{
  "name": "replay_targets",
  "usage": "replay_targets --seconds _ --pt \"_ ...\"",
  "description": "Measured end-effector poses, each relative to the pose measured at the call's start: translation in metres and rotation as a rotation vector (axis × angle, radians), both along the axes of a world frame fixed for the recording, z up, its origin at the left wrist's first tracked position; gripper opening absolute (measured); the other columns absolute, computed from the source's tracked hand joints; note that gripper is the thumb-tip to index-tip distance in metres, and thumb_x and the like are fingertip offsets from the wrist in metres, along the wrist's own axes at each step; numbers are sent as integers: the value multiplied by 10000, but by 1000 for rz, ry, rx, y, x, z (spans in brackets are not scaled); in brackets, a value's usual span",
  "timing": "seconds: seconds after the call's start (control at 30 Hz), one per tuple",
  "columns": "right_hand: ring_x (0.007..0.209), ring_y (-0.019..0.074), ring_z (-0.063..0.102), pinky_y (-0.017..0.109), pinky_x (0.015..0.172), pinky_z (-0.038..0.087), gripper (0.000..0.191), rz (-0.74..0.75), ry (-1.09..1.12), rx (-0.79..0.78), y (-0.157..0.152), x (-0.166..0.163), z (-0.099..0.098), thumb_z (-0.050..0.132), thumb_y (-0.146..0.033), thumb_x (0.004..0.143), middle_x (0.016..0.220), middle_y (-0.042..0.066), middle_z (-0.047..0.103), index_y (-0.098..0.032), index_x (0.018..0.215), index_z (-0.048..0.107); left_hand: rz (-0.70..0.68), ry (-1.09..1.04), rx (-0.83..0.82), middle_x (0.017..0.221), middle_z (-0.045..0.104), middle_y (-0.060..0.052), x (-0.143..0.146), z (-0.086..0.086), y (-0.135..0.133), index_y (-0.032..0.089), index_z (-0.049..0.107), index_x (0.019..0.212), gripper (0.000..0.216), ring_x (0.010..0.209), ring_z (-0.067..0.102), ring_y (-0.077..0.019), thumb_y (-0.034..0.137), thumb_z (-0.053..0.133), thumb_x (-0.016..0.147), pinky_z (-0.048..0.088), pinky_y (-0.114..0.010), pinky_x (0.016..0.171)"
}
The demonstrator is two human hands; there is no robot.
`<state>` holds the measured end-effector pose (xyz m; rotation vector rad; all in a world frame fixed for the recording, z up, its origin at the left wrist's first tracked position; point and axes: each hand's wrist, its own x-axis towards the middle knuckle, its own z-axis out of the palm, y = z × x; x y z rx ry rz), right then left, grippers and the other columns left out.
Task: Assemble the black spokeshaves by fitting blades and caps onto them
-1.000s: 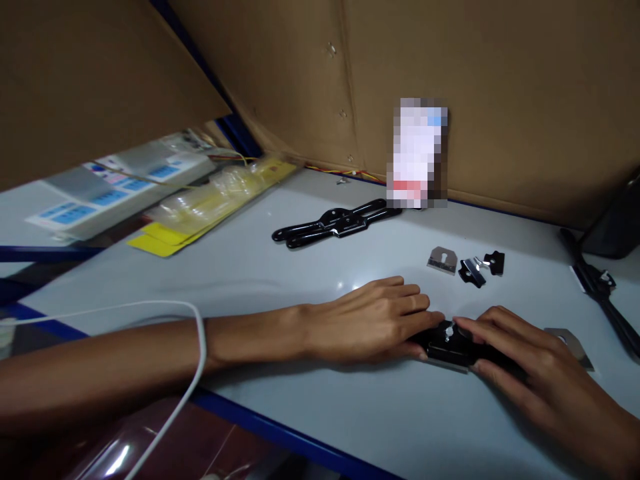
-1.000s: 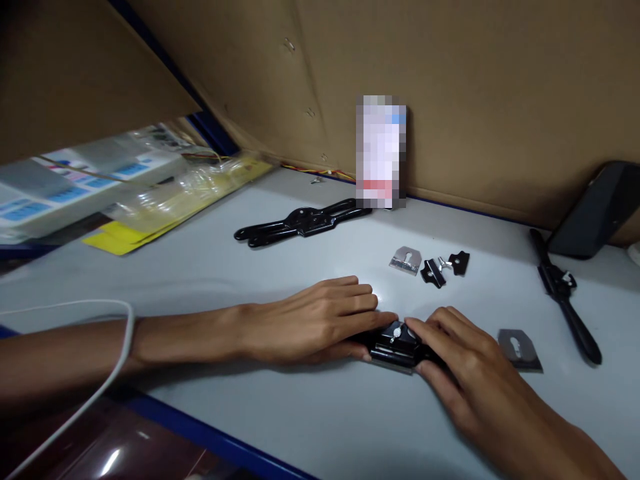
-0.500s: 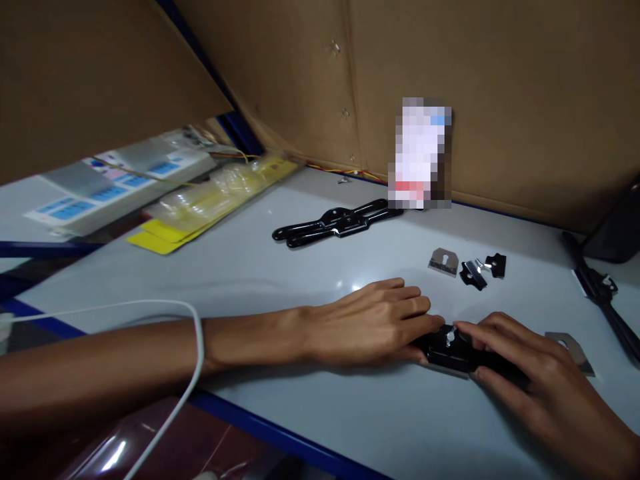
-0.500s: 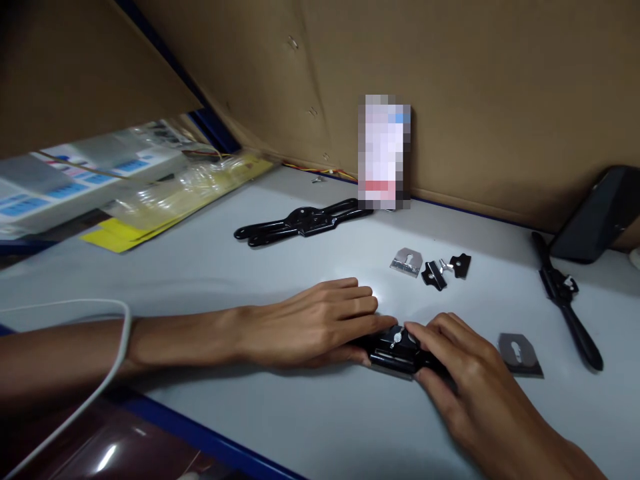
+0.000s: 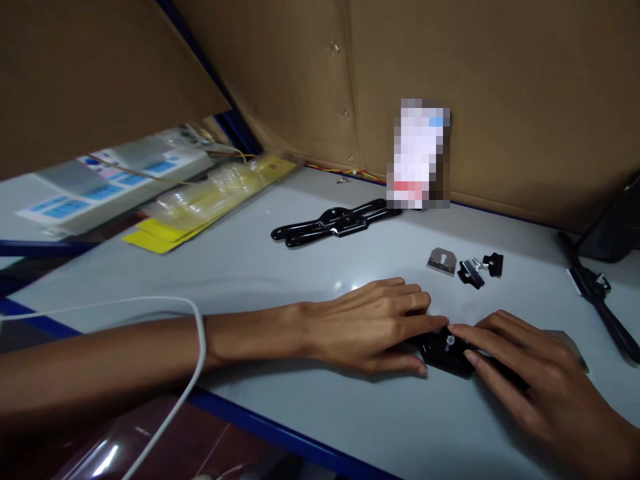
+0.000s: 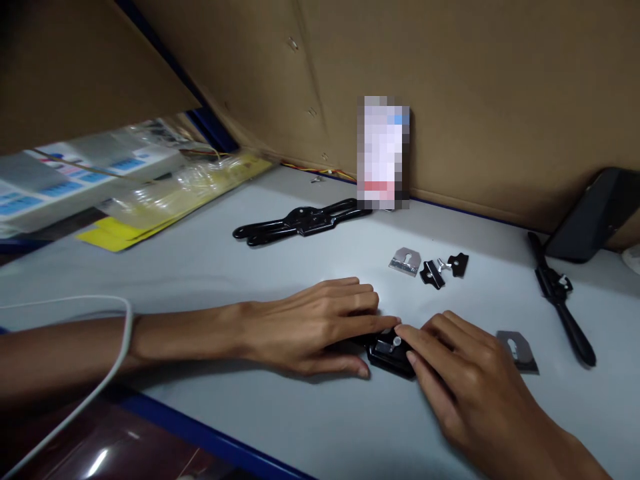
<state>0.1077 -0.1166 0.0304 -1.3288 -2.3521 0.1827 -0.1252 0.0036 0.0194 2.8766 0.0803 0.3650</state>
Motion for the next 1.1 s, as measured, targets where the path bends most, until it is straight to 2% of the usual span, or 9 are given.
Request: replay_targets --seconds 0.17,0.33,0.43,0.53,0.73,0.8,0.87,0.97,1.1 --pt "844 169 571 318 708 458 193 6 -42 79 3 -2 -4 531 -228 1037 953 44 627 -194 1217 592 32 32 -6 971 614 -70 1 0 -2 103 585 1333 437 823 559 -212 394 617 1008 450 -347 739" --pt "813 181 545 332 695 435 89 16 -83 150 9 -6 -4 564 -199 1016 910 51 621 -170 1051 640 50 71 -26 977 615 -68 2 2 -4 133 584 1335 406 846 565 -214 384 604 1017 460 -346 769" --pt "756 186 533 341 659 416 141 34 -171 267 12 -9 -3 554 -171 1007 840 53 622 -158 919 663 56 64 -48 982 618 -67 2 0 -5 139 580 1334 396 841 567 -209 373 607 1016 468 -340 770" --pt "724 203 531 357 639 405 227 76 -339 389 9 -14 0 486 -98 994 772 51 625 -148 879 676 74 50 -78 979 619 -62 2 -1 -8 136 598 1292 354 822 568 -201 347 619 1009 477 -331 753" --pt "707 205 557 351 601 401 296 -24 -485 417 -1 -29 -3 411 -10 932 768 52 654 -155 871 662 74 55 -100 978 618 -65 1 -1 -12 144 593 1268 297 844 577 -208 306 591 1019 493 -334 765" --pt "699 205 556 349 596 420 237 -90 -418 355 -2 -32 -6 449 -54 947 770 44 636 -172 857 634 81 55 -105 972 618 -63 0 -2 -12 154 595 1245 275 841 576 -209 308 591 1017 496 -334 764" --pt "754 220 586 366 639 476 101 -173 -292 207 -2 -34 -7 535 -164 968 842 49 644 -170 936 631 101 53 -121 977 622 -60 -2 -4 -12 164 590 1241 284 845 581 -212 318 617 1004 500 -338 766" --pt "857 239 618 404 727 529 143 -255 -110 -31 -2 -33 -7 635 -306 958 954 60 658 -178 1021 633 135 49 -167 1035 631 -63 -4 -12 -11 191 578 1265 322 877 602 -213 320 656 980 511 -332 775" --pt "839 207 633 379 741 533 94 -266 11 -180 -4 -34 -7 644 -261 944 942 43 677 -180 966 600 138 -61 -156 1073 638 -70 -7 -19 -12 219 528 1323 381 920 616 -220 369 638 991 528 -324 768"
